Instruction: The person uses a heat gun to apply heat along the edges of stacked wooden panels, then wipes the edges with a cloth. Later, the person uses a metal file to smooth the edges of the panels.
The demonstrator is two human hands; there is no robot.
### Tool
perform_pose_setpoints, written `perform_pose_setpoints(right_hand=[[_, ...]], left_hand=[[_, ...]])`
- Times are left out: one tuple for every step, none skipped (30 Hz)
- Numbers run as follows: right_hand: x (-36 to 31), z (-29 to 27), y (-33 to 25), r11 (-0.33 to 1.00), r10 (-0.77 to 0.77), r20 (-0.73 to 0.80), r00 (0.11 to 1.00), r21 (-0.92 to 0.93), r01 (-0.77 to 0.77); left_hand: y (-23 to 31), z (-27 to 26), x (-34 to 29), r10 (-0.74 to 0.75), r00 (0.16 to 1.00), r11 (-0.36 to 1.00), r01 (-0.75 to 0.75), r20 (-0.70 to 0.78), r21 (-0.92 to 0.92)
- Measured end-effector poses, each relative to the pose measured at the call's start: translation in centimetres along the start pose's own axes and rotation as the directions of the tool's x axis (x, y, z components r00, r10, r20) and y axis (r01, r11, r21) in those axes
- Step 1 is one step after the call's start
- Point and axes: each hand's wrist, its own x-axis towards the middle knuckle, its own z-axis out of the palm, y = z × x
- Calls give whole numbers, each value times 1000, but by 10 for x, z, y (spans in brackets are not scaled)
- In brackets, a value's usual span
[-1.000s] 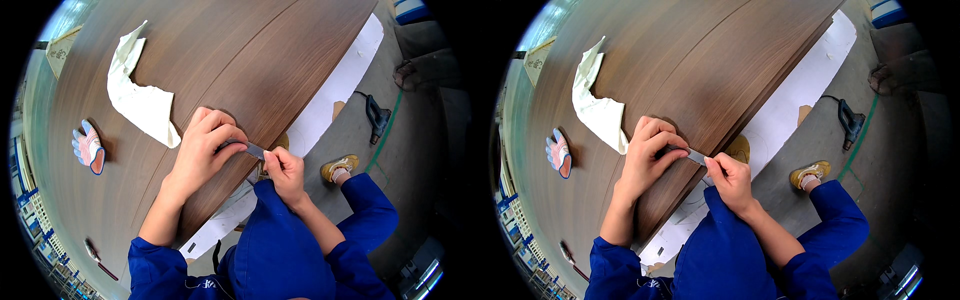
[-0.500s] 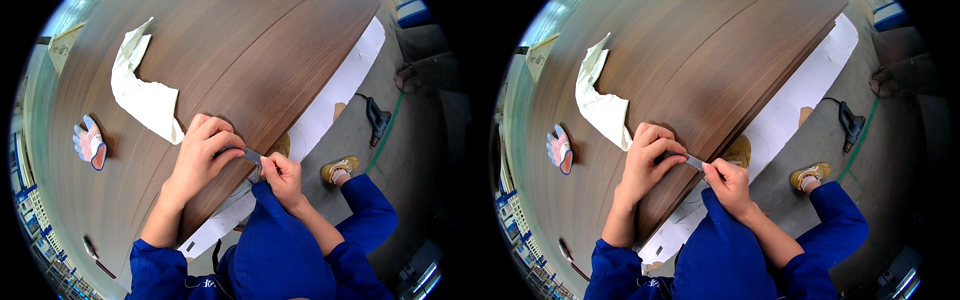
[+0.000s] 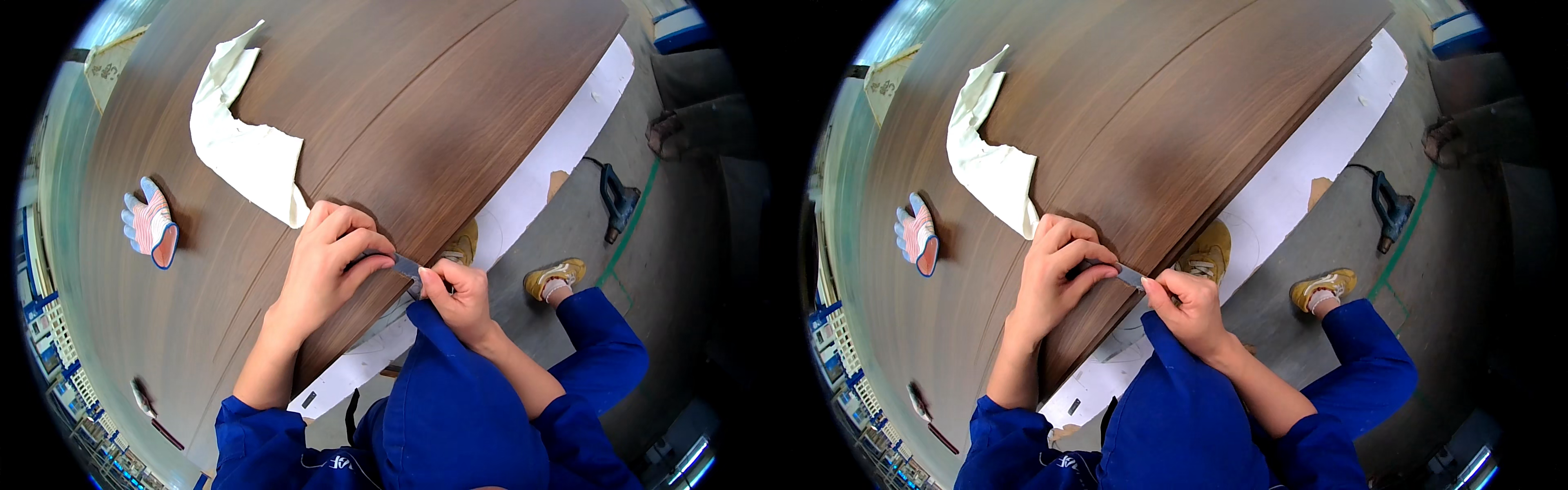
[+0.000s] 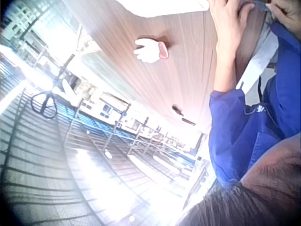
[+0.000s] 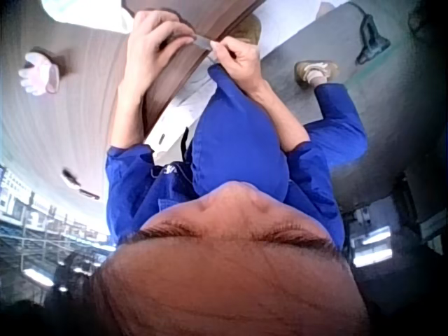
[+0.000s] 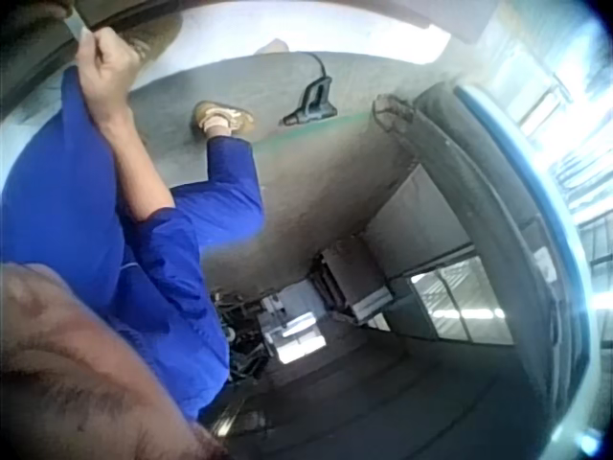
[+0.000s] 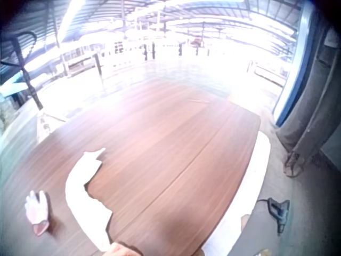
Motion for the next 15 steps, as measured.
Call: perform_pose_setpoints(right_hand=[[0, 0, 0, 1000, 3, 9, 1000, -4, -3], [-1, 0, 0, 1000, 6, 19, 1000, -8, -6], [-1, 1, -1, 1000, -5, 30, 1000, -13, 6], [-1, 1, -1, 1000, -17, 40, 999, -18, 18], [-1, 1, -1, 999, -28, 50, 998, -23, 29], [-1, 1, -2, 999, -33, 59, 998, -22, 34], [-1, 1, -2, 999, -36, 68, 997, -21, 38], [-1, 2, -3, 999, -40, 76, 996, -20, 41], [-1, 2, -2, 999, -43, 87, 995, -23, 45], [-1, 3, -2, 998, -46, 100, 994, -25, 49], [-2, 3, -2, 998, -49, 112, 992, -28, 53], [-2, 4, -2, 998, -49, 124, 991, -27, 53], [-2, 4, -3, 998, -49, 136, 989, -26, 53], [-2, 4, -3, 998, -50, 148, 988, -25, 54], [-2, 5, -3, 998, -47, 163, 986, -21, 51]], left_hand=[[0, 0, -1, -3, 1000, 1000, 3, 0, -4], [-1, 0, -2, -7, 1000, 1000, 7, 1, -9], [0, -1, -4, -9, 1000, 1000, 9, 0, -5], [0, -1, -5, -11, 1000, 1000, 11, -1, -3], [0, -2, -7, -13, 1000, 1000, 13, -1, 0], [1, -2, -8, -16, 1000, 1000, 16, -2, -1], [0, -2, -9, -20, 1000, 1000, 20, -2, -3], [0, -2, -11, -23, 1000, 1000, 23, -2, -4], [0, -3, -12, -24, 1000, 1000, 24, 0, 2], [0, -4, -14, -27, 1000, 1000, 27, 2, 10], [1, -5, -16, -30, 1000, 999, 30, 4, 17], [1, -6, -17, -32, 999, 999, 32, 5, 15], [1, -6, -19, -35, 999, 999, 35, 5, 13], [0, -7, -21, -39, 999, 999, 38, 6, 12], [0, -7, -22, -40, 999, 999, 40, 6, 11]])
